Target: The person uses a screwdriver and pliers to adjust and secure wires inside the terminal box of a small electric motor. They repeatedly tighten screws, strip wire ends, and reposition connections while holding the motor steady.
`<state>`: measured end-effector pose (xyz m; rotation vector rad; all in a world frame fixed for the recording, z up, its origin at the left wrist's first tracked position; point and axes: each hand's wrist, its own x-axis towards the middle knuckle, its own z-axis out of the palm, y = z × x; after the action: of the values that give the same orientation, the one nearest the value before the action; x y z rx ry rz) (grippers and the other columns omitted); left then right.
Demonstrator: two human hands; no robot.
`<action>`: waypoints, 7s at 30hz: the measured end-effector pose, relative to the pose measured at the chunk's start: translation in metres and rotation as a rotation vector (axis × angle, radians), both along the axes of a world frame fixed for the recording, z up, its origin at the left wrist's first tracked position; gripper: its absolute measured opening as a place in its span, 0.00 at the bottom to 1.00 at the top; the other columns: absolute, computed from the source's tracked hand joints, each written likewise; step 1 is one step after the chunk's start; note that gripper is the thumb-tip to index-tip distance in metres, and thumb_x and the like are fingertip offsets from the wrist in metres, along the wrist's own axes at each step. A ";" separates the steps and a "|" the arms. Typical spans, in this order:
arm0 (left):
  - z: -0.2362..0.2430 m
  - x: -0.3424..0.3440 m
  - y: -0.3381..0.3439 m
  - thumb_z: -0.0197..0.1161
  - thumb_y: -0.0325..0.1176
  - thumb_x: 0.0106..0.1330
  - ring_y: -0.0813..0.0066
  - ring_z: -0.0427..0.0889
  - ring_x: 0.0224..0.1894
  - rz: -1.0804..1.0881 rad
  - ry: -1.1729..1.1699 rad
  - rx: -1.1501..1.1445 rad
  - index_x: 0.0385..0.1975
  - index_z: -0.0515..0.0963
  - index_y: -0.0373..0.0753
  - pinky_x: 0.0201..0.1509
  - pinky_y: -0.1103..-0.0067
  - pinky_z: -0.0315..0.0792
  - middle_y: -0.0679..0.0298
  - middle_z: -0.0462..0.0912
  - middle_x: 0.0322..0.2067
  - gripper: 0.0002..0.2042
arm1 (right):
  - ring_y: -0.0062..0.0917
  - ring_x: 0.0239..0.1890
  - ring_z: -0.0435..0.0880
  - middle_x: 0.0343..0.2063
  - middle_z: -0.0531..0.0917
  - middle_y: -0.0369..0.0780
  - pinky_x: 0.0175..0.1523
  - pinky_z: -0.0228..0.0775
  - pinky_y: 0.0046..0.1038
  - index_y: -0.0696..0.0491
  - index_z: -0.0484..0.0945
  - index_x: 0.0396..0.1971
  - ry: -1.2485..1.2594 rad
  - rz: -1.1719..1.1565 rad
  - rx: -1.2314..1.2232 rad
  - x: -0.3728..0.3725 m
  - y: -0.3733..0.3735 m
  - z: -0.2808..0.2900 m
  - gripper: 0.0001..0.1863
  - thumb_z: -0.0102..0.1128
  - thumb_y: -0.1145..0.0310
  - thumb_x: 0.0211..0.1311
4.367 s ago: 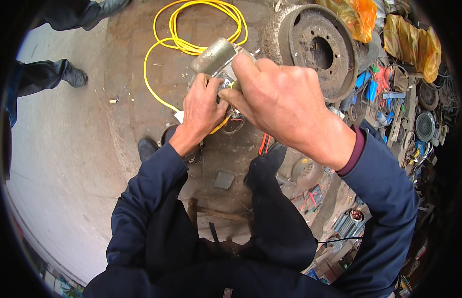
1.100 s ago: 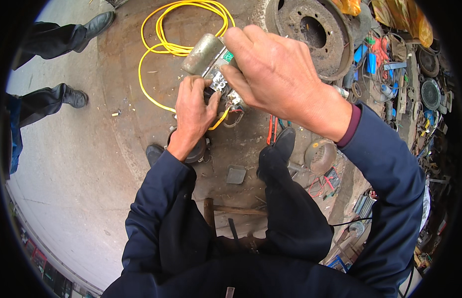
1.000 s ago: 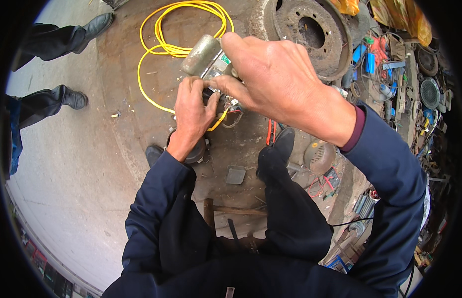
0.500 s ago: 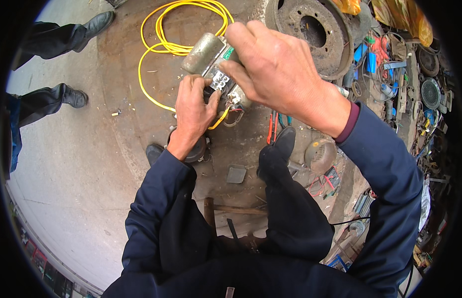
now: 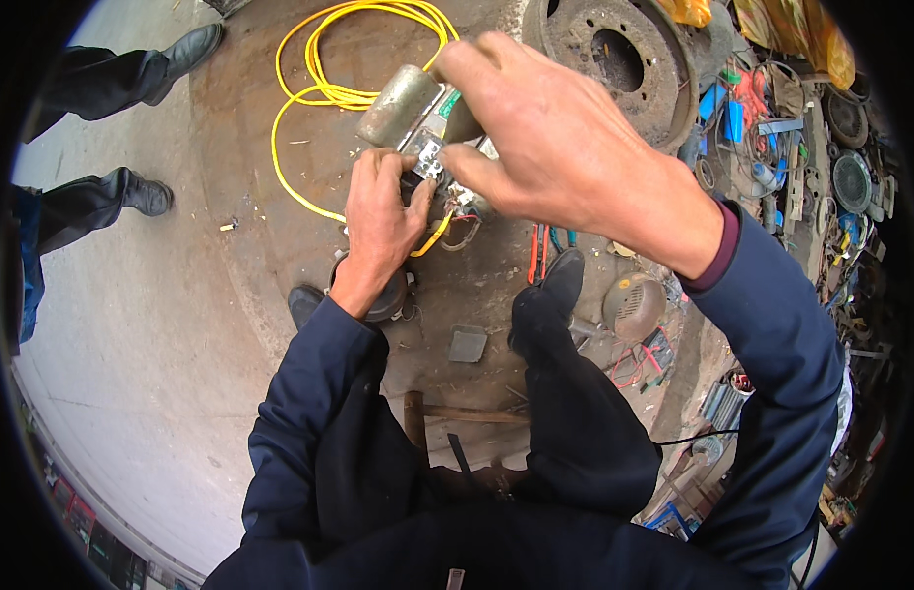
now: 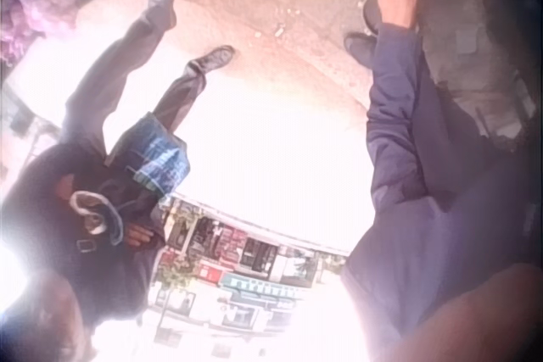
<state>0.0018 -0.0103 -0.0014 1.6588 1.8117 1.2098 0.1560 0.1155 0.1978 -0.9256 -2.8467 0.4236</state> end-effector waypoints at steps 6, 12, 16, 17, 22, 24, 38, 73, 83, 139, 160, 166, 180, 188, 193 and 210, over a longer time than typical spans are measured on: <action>-0.001 -0.001 0.000 0.79 0.24 0.58 0.45 0.80 0.51 -0.028 0.023 -0.006 0.48 0.79 0.34 0.52 0.58 0.78 0.50 0.79 0.48 0.19 | 0.50 0.34 0.87 0.36 0.82 0.47 0.38 0.79 0.45 0.56 0.76 0.50 -0.007 -0.057 0.071 0.002 -0.015 -0.010 0.20 0.77 0.67 0.65; 0.000 -0.001 -0.001 0.79 0.24 0.58 0.44 0.80 0.51 -0.023 0.008 -0.013 0.48 0.79 0.34 0.53 0.59 0.78 0.49 0.78 0.48 0.19 | 0.52 0.36 0.87 0.36 0.80 0.48 0.39 0.79 0.48 0.58 0.73 0.51 0.126 -0.009 0.005 0.007 -0.015 -0.009 0.24 0.78 0.71 0.61; 0.003 -0.002 0.000 0.79 0.24 0.58 0.45 0.81 0.51 -0.028 -0.008 -0.010 0.47 0.79 0.34 0.53 0.59 0.78 0.49 0.79 0.48 0.19 | 0.48 0.40 0.89 0.43 0.81 0.51 0.45 0.81 0.40 0.59 0.74 0.58 -0.138 -0.271 -0.015 0.004 -0.019 -0.004 0.27 0.78 0.73 0.62; 0.003 -0.002 0.000 0.79 0.25 0.58 0.46 0.81 0.51 -0.022 -0.004 -0.007 0.47 0.79 0.34 0.53 0.59 0.79 0.50 0.79 0.48 0.19 | 0.46 0.42 0.89 0.43 0.79 0.50 0.43 0.81 0.39 0.58 0.75 0.55 -0.173 -0.241 -0.032 0.004 -0.018 -0.003 0.25 0.78 0.73 0.61; 0.000 0.001 -0.002 0.79 0.25 0.59 0.46 0.81 0.50 -0.005 0.015 -0.011 0.47 0.79 0.34 0.52 0.59 0.79 0.51 0.80 0.48 0.19 | 0.45 0.38 0.88 0.37 0.77 0.44 0.39 0.80 0.40 0.55 0.76 0.48 0.107 -0.053 0.034 0.004 -0.013 -0.011 0.21 0.80 0.69 0.61; -0.001 0.001 -0.001 0.79 0.25 0.59 0.46 0.81 0.50 -0.008 0.010 -0.007 0.47 0.79 0.34 0.52 0.59 0.79 0.51 0.80 0.48 0.18 | 0.45 0.37 0.87 0.37 0.77 0.44 0.38 0.79 0.40 0.55 0.76 0.48 0.079 -0.081 0.153 0.005 -0.013 -0.014 0.21 0.79 0.70 0.61; 0.000 0.000 0.001 0.79 0.25 0.59 0.46 0.81 0.50 -0.016 0.024 0.009 0.47 0.80 0.35 0.53 0.59 0.78 0.50 0.80 0.48 0.18 | 0.55 0.38 0.84 0.40 0.77 0.50 0.40 0.78 0.48 0.59 0.73 0.51 0.101 -0.012 -0.045 0.012 -0.008 -0.003 0.21 0.72 0.76 0.61; -0.003 -0.001 -0.001 0.79 0.25 0.59 0.46 0.80 0.50 -0.029 0.029 0.003 0.48 0.79 0.35 0.52 0.59 0.78 0.50 0.80 0.48 0.19 | 0.48 0.37 0.86 0.39 0.78 0.48 0.38 0.78 0.44 0.56 0.75 0.49 -0.009 0.043 0.095 -0.005 -0.033 -0.006 0.23 0.78 0.68 0.58; -0.005 0.000 -0.002 0.79 0.25 0.60 0.45 0.80 0.51 -0.019 0.014 0.014 0.48 0.79 0.35 0.53 0.58 0.78 0.50 0.80 0.48 0.18 | 0.53 0.33 0.88 0.30 0.84 0.49 0.37 0.78 0.48 0.58 0.71 0.50 0.062 0.085 0.118 -0.007 -0.019 0.002 0.24 0.77 0.65 0.66; -0.003 0.001 0.001 0.79 0.26 0.59 0.47 0.80 0.52 -0.012 0.016 -0.022 0.47 0.81 0.34 0.56 0.59 0.78 0.50 0.81 0.48 0.18 | 0.60 0.34 0.87 0.42 0.79 0.56 0.37 0.81 0.56 0.59 0.70 0.52 0.141 -0.171 -0.009 -0.013 -0.028 -0.020 0.24 0.71 0.75 0.59; 0.017 -0.018 -0.033 0.75 0.23 0.66 0.54 0.88 0.43 -0.045 -0.089 -0.119 0.55 0.81 0.33 0.48 0.66 0.83 0.51 0.83 0.47 0.19 | 0.22 0.26 0.83 0.25 0.83 0.35 0.32 0.72 0.28 0.57 0.81 0.40 0.625 -0.675 -0.369 0.082 0.014 -0.017 0.26 0.78 0.46 0.71; 0.043 0.010 -0.029 0.74 0.28 0.68 0.44 0.87 0.51 -0.339 -0.034 -0.406 0.73 0.71 0.37 0.53 0.57 0.82 0.47 0.81 0.53 0.33 | 0.16 0.23 0.83 0.27 0.85 0.36 0.28 0.72 0.20 0.53 0.83 0.39 1.176 -0.915 -0.946 0.133 -0.001 -0.074 0.25 0.66 0.43 0.80; 0.034 0.043 -0.019 0.73 0.19 0.62 0.63 0.85 0.37 -0.145 0.034 -0.411 0.59 0.78 0.38 0.43 0.69 0.82 0.56 0.80 0.44 0.24 | 0.24 0.27 0.84 0.30 0.87 0.37 0.33 0.70 0.28 0.48 0.80 0.41 1.430 -0.930 -1.513 0.151 -0.031 -0.149 0.12 0.69 0.56 0.76; 0.044 0.000 -0.054 0.75 0.16 0.61 0.74 0.87 0.34 -0.020 -0.160 -0.291 0.53 0.77 0.34 0.35 0.78 0.80 0.59 0.79 0.46 0.21 | 0.29 0.32 0.88 0.29 0.88 0.43 0.41 0.83 0.36 0.57 0.80 0.42 1.207 -0.952 -1.421 0.166 -0.040 -0.155 0.09 0.63 0.67 0.71; 0.056 -0.012 -0.069 0.68 0.13 0.68 0.79 0.86 0.42 0.000 -0.576 -0.360 0.53 0.71 0.35 0.46 0.79 0.82 0.62 0.83 0.47 0.19 | 0.21 0.23 0.84 0.26 0.84 0.39 0.31 0.80 0.27 0.60 0.81 0.43 0.904 -0.811 -1.358 0.130 -0.066 -0.139 0.08 0.58 0.74 0.68; 0.062 -0.017 -0.037 0.67 0.31 0.80 0.83 0.79 0.33 -0.156 -0.948 -0.571 0.68 0.77 0.31 0.37 0.84 0.71 0.63 0.86 0.42 0.20 | 0.39 0.37 0.92 0.30 0.90 0.46 0.46 0.82 0.39 0.59 0.87 0.41 0.618 -0.456 -0.902 0.046 -0.091 -0.154 0.11 0.71 0.66 0.69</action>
<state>-0.0151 -0.0476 0.0603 0.6859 1.2085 1.0056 0.2024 0.0243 0.0438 -1.2145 -1.7609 1.6341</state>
